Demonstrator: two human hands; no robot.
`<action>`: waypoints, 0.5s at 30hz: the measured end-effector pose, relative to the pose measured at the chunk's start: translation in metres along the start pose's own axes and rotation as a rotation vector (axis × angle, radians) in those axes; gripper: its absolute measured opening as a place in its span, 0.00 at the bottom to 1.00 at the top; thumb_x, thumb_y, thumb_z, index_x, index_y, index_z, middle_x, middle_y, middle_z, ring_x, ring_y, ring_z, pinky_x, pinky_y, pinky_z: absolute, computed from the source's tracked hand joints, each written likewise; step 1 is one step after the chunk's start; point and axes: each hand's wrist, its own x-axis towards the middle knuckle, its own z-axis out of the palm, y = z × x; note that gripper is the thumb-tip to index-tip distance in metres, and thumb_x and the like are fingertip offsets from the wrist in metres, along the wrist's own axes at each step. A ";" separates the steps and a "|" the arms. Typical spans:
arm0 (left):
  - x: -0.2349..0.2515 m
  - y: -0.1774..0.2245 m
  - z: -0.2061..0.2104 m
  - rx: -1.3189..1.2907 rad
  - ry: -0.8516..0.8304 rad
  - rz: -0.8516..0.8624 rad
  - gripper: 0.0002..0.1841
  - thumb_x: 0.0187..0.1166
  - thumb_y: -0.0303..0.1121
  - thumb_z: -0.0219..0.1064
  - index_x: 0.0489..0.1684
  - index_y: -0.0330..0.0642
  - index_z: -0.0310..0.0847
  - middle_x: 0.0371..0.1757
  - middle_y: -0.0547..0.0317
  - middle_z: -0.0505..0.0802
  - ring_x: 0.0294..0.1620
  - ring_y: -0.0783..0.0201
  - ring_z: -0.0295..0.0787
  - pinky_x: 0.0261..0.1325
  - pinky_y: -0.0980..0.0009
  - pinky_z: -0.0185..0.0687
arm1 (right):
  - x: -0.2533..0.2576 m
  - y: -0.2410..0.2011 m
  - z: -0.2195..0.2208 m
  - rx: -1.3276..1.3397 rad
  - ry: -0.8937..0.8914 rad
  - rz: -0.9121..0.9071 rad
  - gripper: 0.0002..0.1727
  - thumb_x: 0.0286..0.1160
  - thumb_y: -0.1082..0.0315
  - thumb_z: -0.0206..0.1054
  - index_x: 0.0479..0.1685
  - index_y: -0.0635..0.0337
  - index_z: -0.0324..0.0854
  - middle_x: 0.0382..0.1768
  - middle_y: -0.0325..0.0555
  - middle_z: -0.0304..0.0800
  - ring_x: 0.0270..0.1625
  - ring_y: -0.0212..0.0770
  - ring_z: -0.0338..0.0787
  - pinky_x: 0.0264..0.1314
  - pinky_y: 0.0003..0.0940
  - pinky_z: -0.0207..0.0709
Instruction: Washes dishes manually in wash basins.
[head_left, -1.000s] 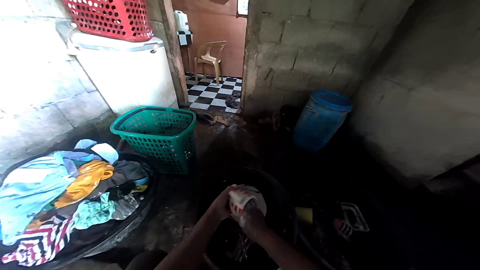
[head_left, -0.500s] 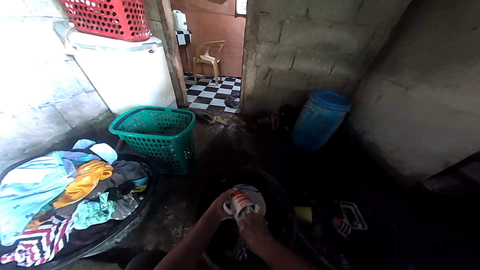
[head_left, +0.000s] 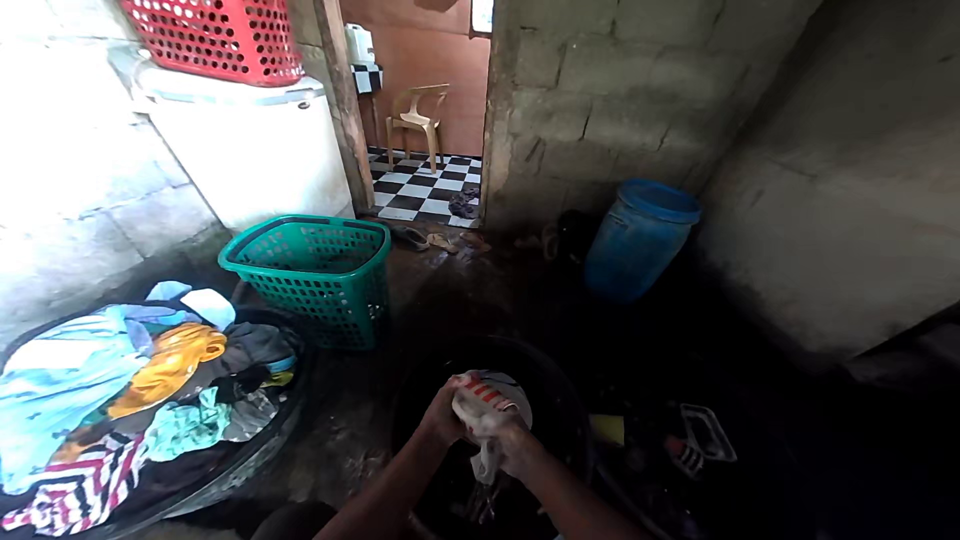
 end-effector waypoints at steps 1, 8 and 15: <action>0.000 -0.001 0.004 0.024 0.076 0.002 0.14 0.84 0.36 0.47 0.44 0.43 0.80 0.33 0.56 0.93 0.37 0.61 0.93 0.43 0.63 0.91 | -0.001 -0.006 0.002 0.111 0.050 0.092 0.10 0.70 0.85 0.59 0.37 0.58 0.74 0.23 0.36 0.80 0.24 0.29 0.81 0.30 0.26 0.79; 0.000 0.009 0.003 0.410 0.156 -0.319 0.23 0.91 0.49 0.46 0.47 0.42 0.81 0.37 0.54 0.92 0.38 0.60 0.92 0.44 0.61 0.89 | 0.013 0.016 -0.015 -1.151 -0.134 -0.329 0.28 0.74 0.59 0.73 0.65 0.75 0.82 0.65 0.66 0.87 0.75 0.57 0.82 0.84 0.52 0.68; -0.001 -0.003 0.014 0.212 0.300 -0.115 0.13 0.87 0.37 0.54 0.45 0.38 0.80 0.32 0.51 0.91 0.33 0.58 0.92 0.40 0.59 0.91 | -0.004 0.019 -0.010 -1.625 -0.282 -0.385 0.18 0.81 0.70 0.61 0.62 0.73 0.85 0.64 0.68 0.88 0.73 0.66 0.84 0.78 0.61 0.73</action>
